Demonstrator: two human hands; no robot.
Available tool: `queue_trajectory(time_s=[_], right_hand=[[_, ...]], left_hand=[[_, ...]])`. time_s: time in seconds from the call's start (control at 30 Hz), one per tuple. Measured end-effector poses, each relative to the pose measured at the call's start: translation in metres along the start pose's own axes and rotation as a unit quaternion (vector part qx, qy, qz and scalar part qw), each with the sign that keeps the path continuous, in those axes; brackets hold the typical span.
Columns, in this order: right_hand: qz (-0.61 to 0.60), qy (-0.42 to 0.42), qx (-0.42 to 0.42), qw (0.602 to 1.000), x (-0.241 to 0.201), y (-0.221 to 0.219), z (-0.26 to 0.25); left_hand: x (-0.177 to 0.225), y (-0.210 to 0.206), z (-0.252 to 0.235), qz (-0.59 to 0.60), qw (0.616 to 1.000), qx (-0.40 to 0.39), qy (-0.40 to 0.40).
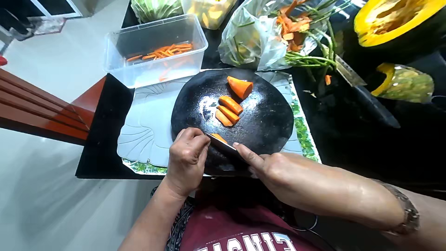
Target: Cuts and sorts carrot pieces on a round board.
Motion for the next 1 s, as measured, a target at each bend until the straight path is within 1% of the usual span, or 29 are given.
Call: queue_trajectory(time_s=[0.2,0.27,0.33,0.4,0.53,0.63,0.87,1.0], right_hand=[[-0.044,0.002,0.024,0.999,0.011,0.007,0.028],[-0.06,0.002,0.044,0.997,0.016,0.013,0.03],[-0.068,-0.002,0.083,0.994,0.021,0.023,0.032],[-0.073,0.0,0.111,0.991,0.027,0.032,0.034],[-0.082,0.008,0.135,0.987,0.036,0.039,0.034],[-0.093,0.019,0.156,0.983,0.038,0.041,0.035],[-0.116,0.021,0.208,0.971,0.052,0.047,0.046],[-0.12,0.021,0.228,0.966,0.057,0.047,0.052]], left_hand=[[0.0,-0.001,-0.003,-0.014,1.0,-0.016,0.002],[0.0,0.0,-0.006,-0.015,0.999,-0.033,0.011],[0.001,-0.001,-0.01,-0.033,0.998,-0.053,0.012],[0.003,-0.003,-0.017,-0.07,0.993,-0.094,-0.006],[0.009,-0.014,-0.03,-0.107,0.969,-0.219,-0.042],[0.015,-0.021,-0.031,-0.119,0.955,-0.264,-0.063],[0.026,-0.025,-0.027,-0.174,0.933,-0.295,-0.111],[0.029,-0.023,-0.022,-0.202,0.924,-0.295,-0.135]])
Point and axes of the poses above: each hand's wrist, its own z-axis away from the middle knuckle, its own y-axis out of the back of the hand, x = y × z, the point moved 6 cm from there along -z, towards the middle knuckle, and after that the axes turned 7 degrees about z, right-handed, at the moved point
